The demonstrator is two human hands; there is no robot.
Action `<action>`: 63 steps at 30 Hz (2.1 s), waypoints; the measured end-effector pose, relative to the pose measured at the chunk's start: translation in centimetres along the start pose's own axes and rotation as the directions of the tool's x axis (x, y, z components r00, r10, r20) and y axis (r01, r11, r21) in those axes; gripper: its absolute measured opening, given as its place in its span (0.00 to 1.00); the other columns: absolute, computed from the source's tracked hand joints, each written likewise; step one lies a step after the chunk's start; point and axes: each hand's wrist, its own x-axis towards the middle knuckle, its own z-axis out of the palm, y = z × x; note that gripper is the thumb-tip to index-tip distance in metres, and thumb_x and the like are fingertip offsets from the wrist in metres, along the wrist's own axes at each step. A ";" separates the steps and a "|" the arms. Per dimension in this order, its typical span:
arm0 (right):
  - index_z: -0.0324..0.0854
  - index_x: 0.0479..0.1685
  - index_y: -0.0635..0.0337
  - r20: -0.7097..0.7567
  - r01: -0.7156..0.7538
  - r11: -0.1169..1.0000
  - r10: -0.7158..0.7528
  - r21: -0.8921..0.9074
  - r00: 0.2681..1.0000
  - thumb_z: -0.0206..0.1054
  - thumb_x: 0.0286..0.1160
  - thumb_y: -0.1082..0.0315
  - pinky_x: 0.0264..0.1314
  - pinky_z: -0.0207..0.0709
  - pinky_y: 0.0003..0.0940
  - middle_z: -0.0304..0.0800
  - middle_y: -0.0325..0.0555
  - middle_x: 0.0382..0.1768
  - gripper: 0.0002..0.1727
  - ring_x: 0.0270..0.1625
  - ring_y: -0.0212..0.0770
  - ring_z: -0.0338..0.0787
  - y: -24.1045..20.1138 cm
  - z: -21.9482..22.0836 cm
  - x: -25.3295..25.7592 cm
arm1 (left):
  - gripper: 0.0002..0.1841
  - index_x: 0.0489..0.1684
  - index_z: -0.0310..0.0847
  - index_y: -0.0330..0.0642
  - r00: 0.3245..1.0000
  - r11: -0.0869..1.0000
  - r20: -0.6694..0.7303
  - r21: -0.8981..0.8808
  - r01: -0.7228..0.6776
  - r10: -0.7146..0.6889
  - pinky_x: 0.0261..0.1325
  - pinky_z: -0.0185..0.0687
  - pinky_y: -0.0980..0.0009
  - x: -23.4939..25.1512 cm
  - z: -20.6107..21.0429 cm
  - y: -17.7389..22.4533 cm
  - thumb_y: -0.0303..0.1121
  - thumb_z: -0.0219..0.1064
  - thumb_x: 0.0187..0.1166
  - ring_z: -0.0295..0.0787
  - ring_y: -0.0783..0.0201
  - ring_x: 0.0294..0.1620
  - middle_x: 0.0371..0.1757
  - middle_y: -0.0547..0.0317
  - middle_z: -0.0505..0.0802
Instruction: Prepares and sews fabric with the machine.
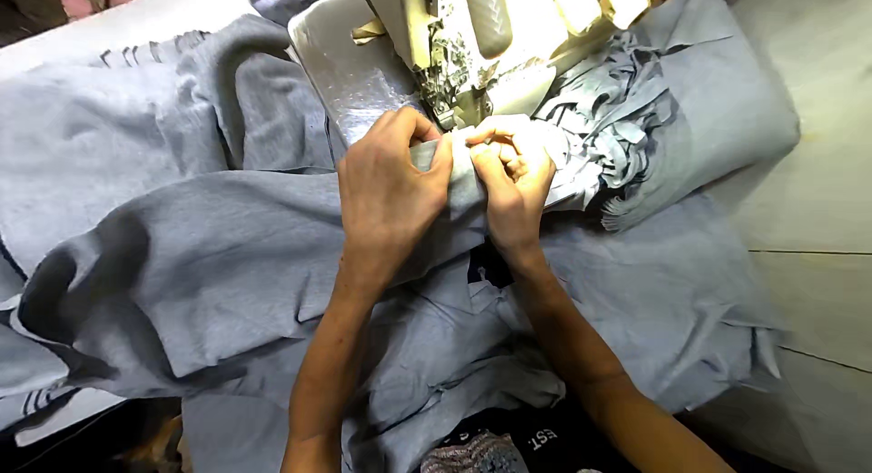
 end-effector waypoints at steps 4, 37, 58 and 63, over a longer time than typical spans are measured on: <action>0.83 0.58 0.58 -0.003 -0.066 0.997 0.066 0.032 0.998 0.58 0.80 0.71 0.09 0.55 0.23 0.69 0.39 0.16 0.13 0.10 0.32 0.62 0.0 0.3 0.1 | 0.08 0.45 0.79 0.46 0.998 0.998 -0.010 0.028 0.064 -0.064 0.24 0.71 0.64 0.5 0.2 0.3 0.36 0.71 0.77 0.81 0.62 0.24 0.28 0.60 0.85; 0.93 0.41 0.52 0.068 -0.086 0.969 0.104 -0.231 0.992 0.76 0.77 0.57 0.36 0.79 0.25 0.92 0.33 0.34 0.09 0.34 0.28 0.86 1.3 -3.6 -4.3 | 0.24 0.69 0.79 0.40 0.675 0.980 0.737 -0.094 0.173 -0.049 0.54 0.89 0.49 -21.0 9.7 0.2 0.43 0.71 0.78 0.92 0.47 0.54 0.55 0.46 0.92; 0.90 0.46 0.52 0.017 -0.140 0.955 0.149 -0.262 0.989 0.78 0.74 0.55 0.24 0.76 0.23 0.91 0.34 0.29 0.12 0.23 0.26 0.83 0.7 -4.4 -6.3 | 0.38 0.77 0.61 0.21 0.328 0.566 -0.529 -0.387 0.728 -0.783 0.68 0.78 0.71 -26.7 -6.5 -14.7 0.38 0.76 0.76 0.82 0.62 0.62 0.64 0.37 0.82; 0.91 0.35 0.53 0.037 -0.131 0.952 0.146 -0.277 0.989 0.78 0.74 0.56 0.24 0.77 0.23 0.89 0.34 0.26 0.10 0.22 0.25 0.83 0.4 -4.7 -5.9 | 0.13 0.48 0.80 0.28 0.355 0.599 -0.521 -0.435 0.672 -0.776 0.48 0.83 0.77 -27.2 -8.9 -12.5 0.34 0.62 0.87 0.83 0.83 0.36 0.35 0.67 0.86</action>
